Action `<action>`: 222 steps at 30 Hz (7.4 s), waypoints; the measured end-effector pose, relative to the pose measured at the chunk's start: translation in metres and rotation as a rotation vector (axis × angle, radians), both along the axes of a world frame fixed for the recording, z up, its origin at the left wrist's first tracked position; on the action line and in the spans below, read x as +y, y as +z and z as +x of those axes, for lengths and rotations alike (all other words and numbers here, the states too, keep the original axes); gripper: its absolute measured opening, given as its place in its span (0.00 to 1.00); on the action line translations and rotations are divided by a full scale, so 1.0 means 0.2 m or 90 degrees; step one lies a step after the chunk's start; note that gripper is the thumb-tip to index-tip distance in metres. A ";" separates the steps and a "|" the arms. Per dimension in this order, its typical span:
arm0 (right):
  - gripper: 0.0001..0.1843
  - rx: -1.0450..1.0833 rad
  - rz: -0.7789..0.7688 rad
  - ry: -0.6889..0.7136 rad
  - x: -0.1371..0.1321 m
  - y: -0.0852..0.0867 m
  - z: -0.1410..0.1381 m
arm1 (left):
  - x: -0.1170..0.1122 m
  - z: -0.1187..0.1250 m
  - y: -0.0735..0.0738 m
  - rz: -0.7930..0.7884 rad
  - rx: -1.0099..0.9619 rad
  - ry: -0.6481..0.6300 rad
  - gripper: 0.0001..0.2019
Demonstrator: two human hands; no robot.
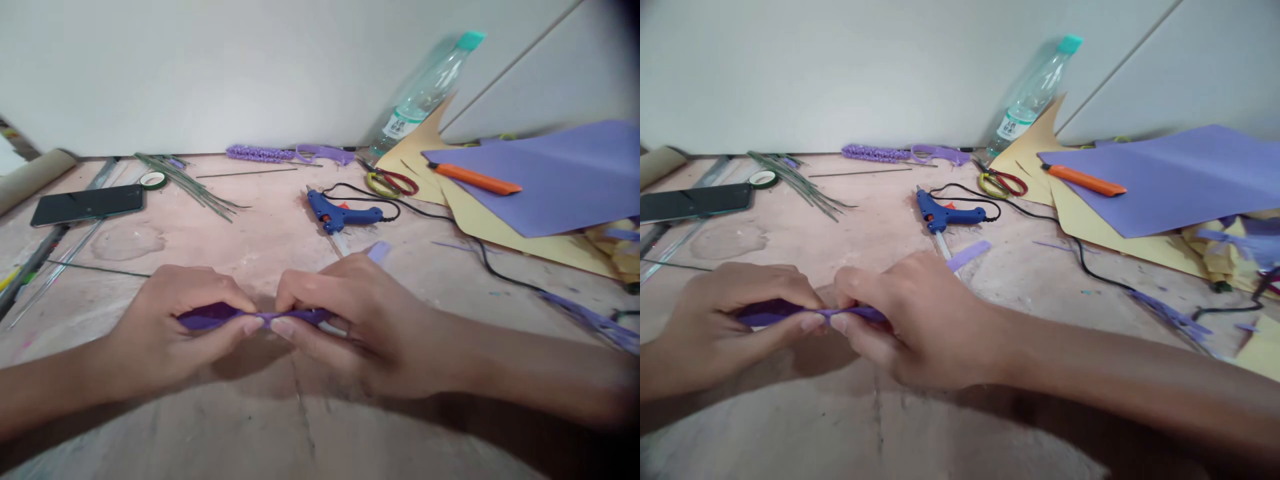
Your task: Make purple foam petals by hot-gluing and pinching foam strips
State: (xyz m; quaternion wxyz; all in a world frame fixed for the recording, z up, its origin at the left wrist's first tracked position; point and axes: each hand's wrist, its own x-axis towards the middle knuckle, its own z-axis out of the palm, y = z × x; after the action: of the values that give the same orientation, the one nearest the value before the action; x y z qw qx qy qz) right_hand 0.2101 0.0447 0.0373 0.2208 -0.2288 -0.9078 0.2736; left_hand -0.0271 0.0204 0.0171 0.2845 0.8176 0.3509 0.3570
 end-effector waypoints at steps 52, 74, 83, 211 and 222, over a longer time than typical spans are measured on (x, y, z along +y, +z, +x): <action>0.15 -0.356 -0.068 0.073 -0.06 0.05 0.01 | 0.42 -0.25 0.06 0.301 0.483 -0.199 0.09; 0.11 -0.027 0.310 -0.133 0.22 -0.05 0.22 | 0.05 -0.03 -0.12 0.530 0.389 -0.240 0.20; 0.23 -0.241 0.214 -0.310 0.54 -0.17 0.38 | 0.05 -0.02 -0.17 0.507 0.415 -0.104 0.13; 0.20 -0.074 0.172 -0.029 0.12 -0.32 0.28 | 0.04 -0.04 -0.18 0.241 0.307 -0.058 0.12; 0.25 -0.070 0.161 -0.041 0.12 -0.31 0.29 | 0.03 -0.05 -0.18 0.247 0.306 -0.059 0.12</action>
State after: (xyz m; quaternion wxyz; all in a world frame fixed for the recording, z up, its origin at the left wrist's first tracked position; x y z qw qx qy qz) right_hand 0.2682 0.0688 -0.0256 0.2063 -0.2426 -0.9381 0.1365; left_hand -0.0366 0.0266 -0.0185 0.0477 0.9328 0.2958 0.2003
